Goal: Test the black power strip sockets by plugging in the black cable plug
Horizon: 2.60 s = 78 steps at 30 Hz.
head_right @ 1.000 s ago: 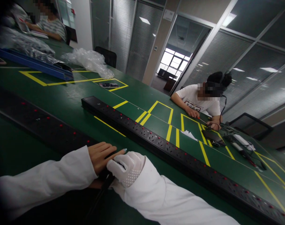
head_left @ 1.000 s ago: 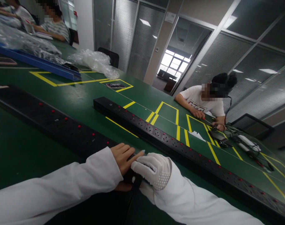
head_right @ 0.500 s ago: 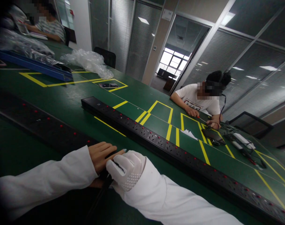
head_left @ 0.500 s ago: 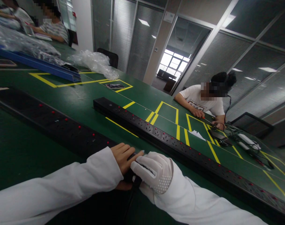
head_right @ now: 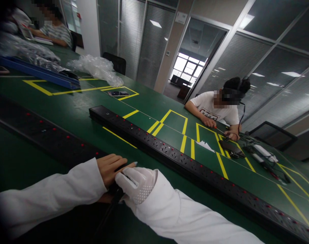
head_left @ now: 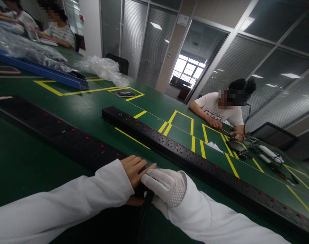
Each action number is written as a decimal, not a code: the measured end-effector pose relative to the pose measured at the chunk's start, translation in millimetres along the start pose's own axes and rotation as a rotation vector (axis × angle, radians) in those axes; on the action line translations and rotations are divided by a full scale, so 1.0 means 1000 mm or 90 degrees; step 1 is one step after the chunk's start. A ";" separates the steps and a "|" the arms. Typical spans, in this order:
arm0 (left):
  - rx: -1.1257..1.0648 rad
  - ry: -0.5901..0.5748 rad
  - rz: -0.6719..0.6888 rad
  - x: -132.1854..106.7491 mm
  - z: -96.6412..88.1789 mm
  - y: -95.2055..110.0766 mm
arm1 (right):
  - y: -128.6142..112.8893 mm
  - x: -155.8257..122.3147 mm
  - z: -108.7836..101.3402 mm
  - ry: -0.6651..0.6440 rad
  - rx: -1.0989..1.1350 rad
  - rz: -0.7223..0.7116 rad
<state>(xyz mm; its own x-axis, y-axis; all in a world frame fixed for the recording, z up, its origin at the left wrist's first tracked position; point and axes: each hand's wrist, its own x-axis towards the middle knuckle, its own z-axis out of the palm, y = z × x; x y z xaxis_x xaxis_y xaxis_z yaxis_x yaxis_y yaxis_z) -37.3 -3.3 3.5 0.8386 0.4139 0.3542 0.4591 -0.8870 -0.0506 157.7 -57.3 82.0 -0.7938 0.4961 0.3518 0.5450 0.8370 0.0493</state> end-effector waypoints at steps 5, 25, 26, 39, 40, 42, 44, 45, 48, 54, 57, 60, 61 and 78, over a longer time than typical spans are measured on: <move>-0.013 0.018 0.006 -0.001 0.004 -0.002 | -0.003 0.004 -0.005 0.016 0.005 0.006; -0.006 0.028 0.017 -0.002 0.005 -0.004 | 0.001 0.000 0.004 0.039 0.009 -0.007; -0.001 0.029 0.019 -0.002 0.005 -0.004 | 0.000 -0.001 0.002 0.028 -0.006 -0.009; 0.015 -0.002 0.002 0.000 0.001 -0.003 | 0.005 -0.001 0.004 0.050 0.063 -0.028; 0.015 -0.008 0.002 0.000 0.000 -0.003 | 0.004 -0.001 0.004 0.045 0.052 -0.024; 0.019 -0.021 0.002 0.000 0.000 -0.003 | 0.003 -0.002 0.005 0.028 0.014 -0.018; 0.025 -0.031 0.000 0.000 0.000 -0.002 | 0.002 -0.003 0.005 0.012 -0.017 -0.018; 0.026 -0.033 -0.001 0.000 0.000 -0.002 | 0.002 -0.004 0.006 0.008 -0.018 -0.018; 0.021 -0.021 -0.003 0.000 0.000 -0.002 | 0.004 -0.003 0.008 0.028 0.042 -0.021; 0.009 0.005 0.005 0.000 0.001 -0.002 | 0.005 0.000 0.003 0.040 0.066 -0.019; 0.011 0.005 0.001 0.000 0.002 -0.001 | -0.001 0.000 0.000 0.030 0.014 -0.009; 0.020 0.017 0.001 0.000 0.004 -0.001 | -0.004 -0.001 0.001 0.034 -0.025 -0.004; 0.022 0.021 0.000 0.000 0.004 0.000 | -0.003 -0.001 0.001 0.036 -0.024 -0.005; 0.047 0.026 0.007 0.000 0.008 -0.003 | 0.002 -0.001 0.003 0.030 0.030 -0.004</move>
<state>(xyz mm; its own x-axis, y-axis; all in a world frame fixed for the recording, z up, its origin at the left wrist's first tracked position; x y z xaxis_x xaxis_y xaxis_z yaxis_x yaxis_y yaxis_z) -36.4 0.6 -4.4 0.8315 0.3945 0.3911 0.4721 -0.8729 -0.1232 158.7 -55.9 78.6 -0.7830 0.4802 0.3953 0.5257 0.8506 0.0080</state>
